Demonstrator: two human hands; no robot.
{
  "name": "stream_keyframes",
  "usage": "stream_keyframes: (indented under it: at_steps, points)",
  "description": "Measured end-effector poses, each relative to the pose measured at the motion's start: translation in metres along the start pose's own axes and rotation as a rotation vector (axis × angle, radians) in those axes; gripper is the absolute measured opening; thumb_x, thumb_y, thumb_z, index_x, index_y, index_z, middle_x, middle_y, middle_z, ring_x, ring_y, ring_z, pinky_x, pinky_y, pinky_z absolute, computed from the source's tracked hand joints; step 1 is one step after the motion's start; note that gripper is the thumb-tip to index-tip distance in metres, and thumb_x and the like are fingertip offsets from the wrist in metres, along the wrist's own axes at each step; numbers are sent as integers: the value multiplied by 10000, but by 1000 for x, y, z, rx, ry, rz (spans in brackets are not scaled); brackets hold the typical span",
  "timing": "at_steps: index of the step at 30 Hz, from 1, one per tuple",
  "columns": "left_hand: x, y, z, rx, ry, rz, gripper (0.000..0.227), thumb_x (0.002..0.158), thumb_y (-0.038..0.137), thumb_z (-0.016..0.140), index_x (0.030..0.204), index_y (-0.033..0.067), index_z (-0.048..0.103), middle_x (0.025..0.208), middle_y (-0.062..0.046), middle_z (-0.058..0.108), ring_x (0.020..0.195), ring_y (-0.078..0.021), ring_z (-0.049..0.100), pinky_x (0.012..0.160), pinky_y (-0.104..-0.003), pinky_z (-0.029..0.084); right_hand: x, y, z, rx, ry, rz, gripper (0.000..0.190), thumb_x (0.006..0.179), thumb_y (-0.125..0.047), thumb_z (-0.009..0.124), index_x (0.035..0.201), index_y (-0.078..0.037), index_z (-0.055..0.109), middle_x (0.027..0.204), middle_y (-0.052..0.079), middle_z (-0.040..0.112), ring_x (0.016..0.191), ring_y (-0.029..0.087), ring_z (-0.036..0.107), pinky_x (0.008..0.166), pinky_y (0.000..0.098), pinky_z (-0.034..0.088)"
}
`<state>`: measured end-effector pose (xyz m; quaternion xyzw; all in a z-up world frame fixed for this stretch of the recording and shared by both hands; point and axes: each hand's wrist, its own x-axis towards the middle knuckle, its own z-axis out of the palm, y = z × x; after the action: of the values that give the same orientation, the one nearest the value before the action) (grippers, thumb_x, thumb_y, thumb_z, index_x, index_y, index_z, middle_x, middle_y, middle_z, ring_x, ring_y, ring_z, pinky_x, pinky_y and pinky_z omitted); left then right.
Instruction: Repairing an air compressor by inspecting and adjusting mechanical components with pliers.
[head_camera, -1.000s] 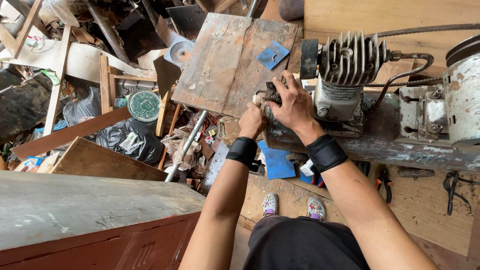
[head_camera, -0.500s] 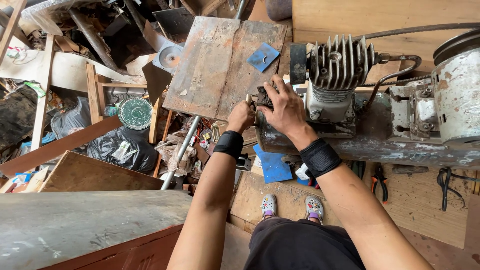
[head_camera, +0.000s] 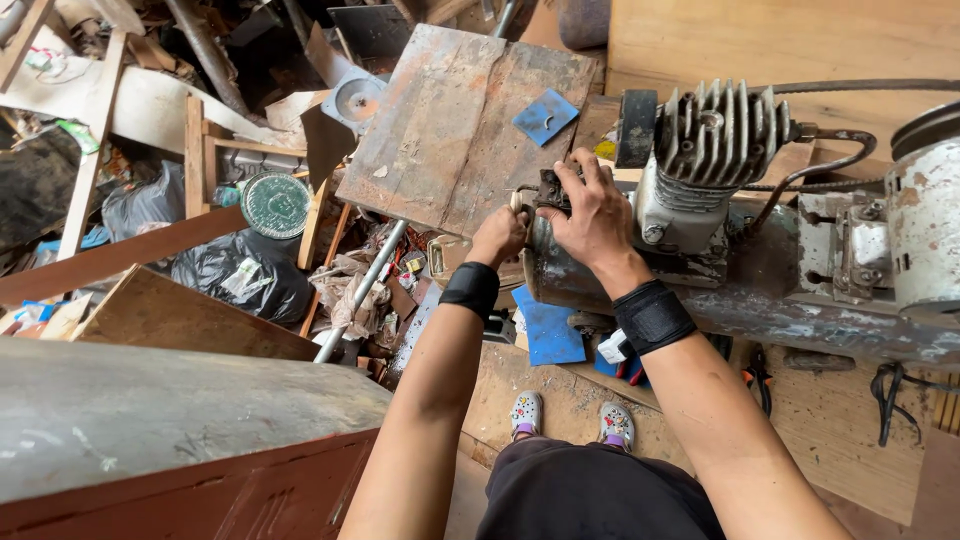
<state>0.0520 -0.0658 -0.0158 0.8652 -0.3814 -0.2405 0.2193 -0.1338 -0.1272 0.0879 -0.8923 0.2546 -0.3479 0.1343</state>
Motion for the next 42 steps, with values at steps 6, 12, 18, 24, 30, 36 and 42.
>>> stream_keyframes:
  at_steps: [6, 12, 18, 24, 30, 36, 42]
  points:
    - [-64, 15, -15, -250, -67, -133, 452, 1004, 378, 469, 1126, -38, 598, 899, -254, 734, 832, -431, 786, 752, -505, 605, -2, -1, -3, 27, -59, 25, 710, 789, -399, 897, 1316, 20, 672, 1413, 199, 507, 1189, 370, 595, 871, 426, 586]
    - [-69, -14, 15, -148, 122, 0, 468, 1026, 399, 553, 1093, -62, 594, 1041, -327, 691, 1029, -474, 660, 864, -516, 504, -5, 3, 0, 15, -26, -24, 713, 786, -394, 910, 1306, 32, 671, 1411, 199, 507, 1197, 370, 594, 895, 433, 580]
    - [-95, -9, 19, -174, 406, 217, 299, 996, 223, 592, 1177, -15, 580, 1067, -223, 687, 989, -367, 686, 870, -462, 539, -6, 3, -4, 21, -18, -22, 701, 792, -369, 905, 1318, 32, 672, 1405, 206, 513, 1223, 385, 588, 887, 431, 585]
    - [-111, 20, 2, -119, 500, 243, 291, 943, 190, 664, 1155, 5, 587, 1067, -196, 668, 972, -343, 681, 842, -448, 545, -4, 1, -8, 47, -27, -8, 707, 780, -384, 912, 1301, 28, 666, 1378, 200, 529, 1203, 378, 591, 871, 443, 587]
    - [-103, 24, 5, -16, 575, 251, 190, 971, 183, 635, 1098, 61, 705, 1193, -150, 691, 915, -321, 714, 781, -433, 567, -4, 2, -8, 25, -7, -24, 700, 774, -376, 910, 1302, 18, 673, 1374, 191, 530, 1216, 372, 582, 877, 432, 590]
    - [-85, 29, -3, 1, 567, 127, 181, 968, 196, 630, 962, 72, 761, 949, -115, 747, 823, -296, 728, 731, -442, 559, -3, 5, -6, 42, -42, -7, 722, 782, -394, 902, 1307, 36, 657, 1358, 187, 525, 1189, 363, 579, 848, 416, 593]
    - [-74, 34, -8, 22, 572, 116, 158, 928, 163, 649, 900, 66, 771, 928, -151, 753, 823, -339, 720, 704, -458, 547, -3, 5, -4, 19, -22, -20, 732, 787, -411, 899, 1317, 33, 658, 1380, 178, 521, 1188, 353, 584, 860, 423, 590]
